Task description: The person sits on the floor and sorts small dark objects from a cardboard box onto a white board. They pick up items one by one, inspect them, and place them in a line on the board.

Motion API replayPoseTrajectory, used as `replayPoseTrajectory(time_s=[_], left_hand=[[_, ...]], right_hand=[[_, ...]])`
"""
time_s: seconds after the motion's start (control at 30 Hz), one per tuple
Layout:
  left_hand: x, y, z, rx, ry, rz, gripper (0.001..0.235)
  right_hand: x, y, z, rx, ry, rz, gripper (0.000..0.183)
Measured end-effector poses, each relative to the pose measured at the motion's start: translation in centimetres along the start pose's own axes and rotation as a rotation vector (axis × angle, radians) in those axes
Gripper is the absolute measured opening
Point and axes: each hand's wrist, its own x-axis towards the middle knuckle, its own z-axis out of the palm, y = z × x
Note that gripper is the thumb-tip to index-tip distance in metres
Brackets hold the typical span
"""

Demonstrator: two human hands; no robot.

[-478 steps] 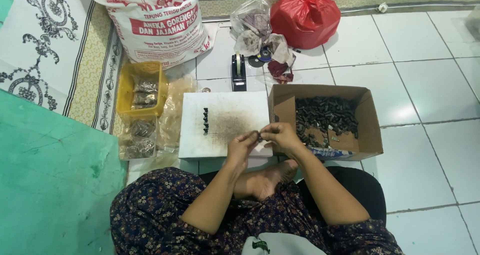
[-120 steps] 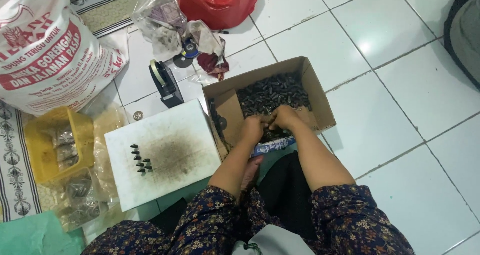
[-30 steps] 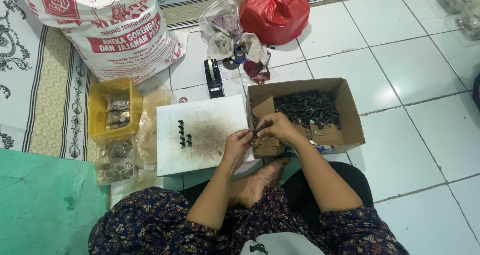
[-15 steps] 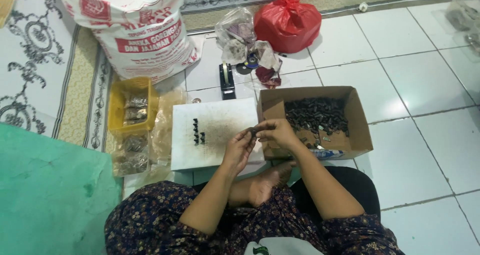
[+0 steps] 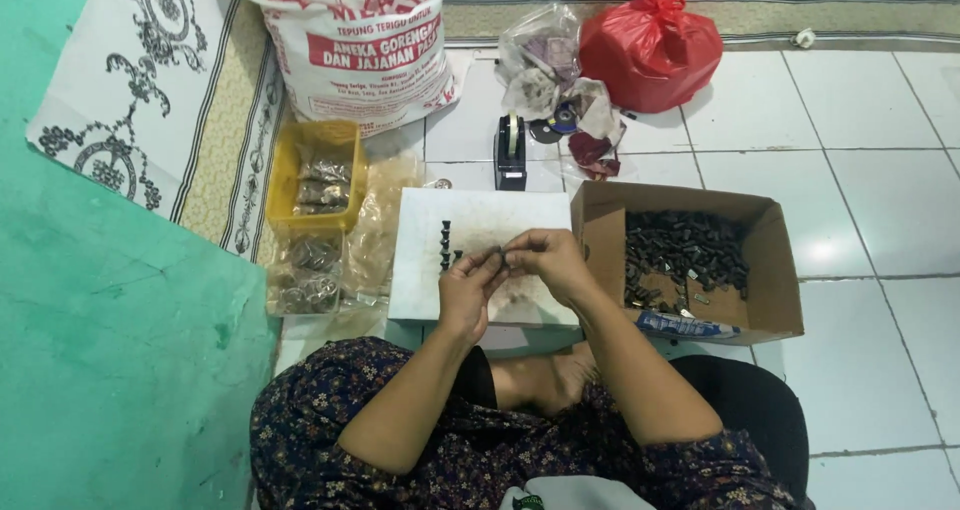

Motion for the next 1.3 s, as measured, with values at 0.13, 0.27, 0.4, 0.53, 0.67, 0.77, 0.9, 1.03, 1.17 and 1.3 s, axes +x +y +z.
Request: replayPoseTrajectory(time_s=[0.13, 0.27, 0.4, 0.53, 0.67, 0.77, 0.9, 1.03, 1.17, 1.3], left_hand=[[0.4, 2.7, 0.7, 0.03, 0.024, 0.048, 0.024], [0.8, 5.1, 0.9, 0.076, 0.058, 0.151, 0.021], [1.0, 6.5, 0.3, 0.202, 0.062, 0.204, 0.021], [2.0, 7.7, -1.9, 0.628, 0.075, 0.267, 0.012], [4.0, 6.8, -3.5, 0.947, 0.162, 0.466, 0.017], [4.7, 5.7, -3.9, 1.08, 0.119, 0.511, 0.016], [4.7, 5.4, -4.3, 1.16, 0.064, 0.476, 0.018], [5.0, 5.1, -4.4, 1.209, 0.046, 0.456, 0.02], [4.5, 5.3, -4.2, 1.305, 0.006, 0.481, 0.02], [4.2, 5.4, -4.1, 1.374, -0.007, 0.478, 0.021]], right_hand=[[0.9, -2.2, 1.7, -0.038, -0.007, -0.029, 0.022], [1.4, -3.3, 3.7, -0.093, 0.011, -0.17, 0.024], [2.9, -1.6, 4.7, -0.195, 0.057, -0.302, 0.02], [4.1, 0.1, 4.6, -0.225, 0.071, -0.278, 0.018], [5.1, 2.8, 4.5, -0.471, 0.091, -0.257, 0.016], [5.1, 3.5, 4.8, -0.605, 0.056, -0.228, 0.016], [5.3, 3.9, 5.2, -0.676, 0.032, -0.221, 0.016], [5.2, 4.4, 5.2, -0.739, 0.007, -0.251, 0.015], [5.6, 5.0, 4.9, -0.82, -0.015, -0.3, 0.016], [5.8, 5.1, 4.7, -0.858, -0.042, -0.291, 0.018]])
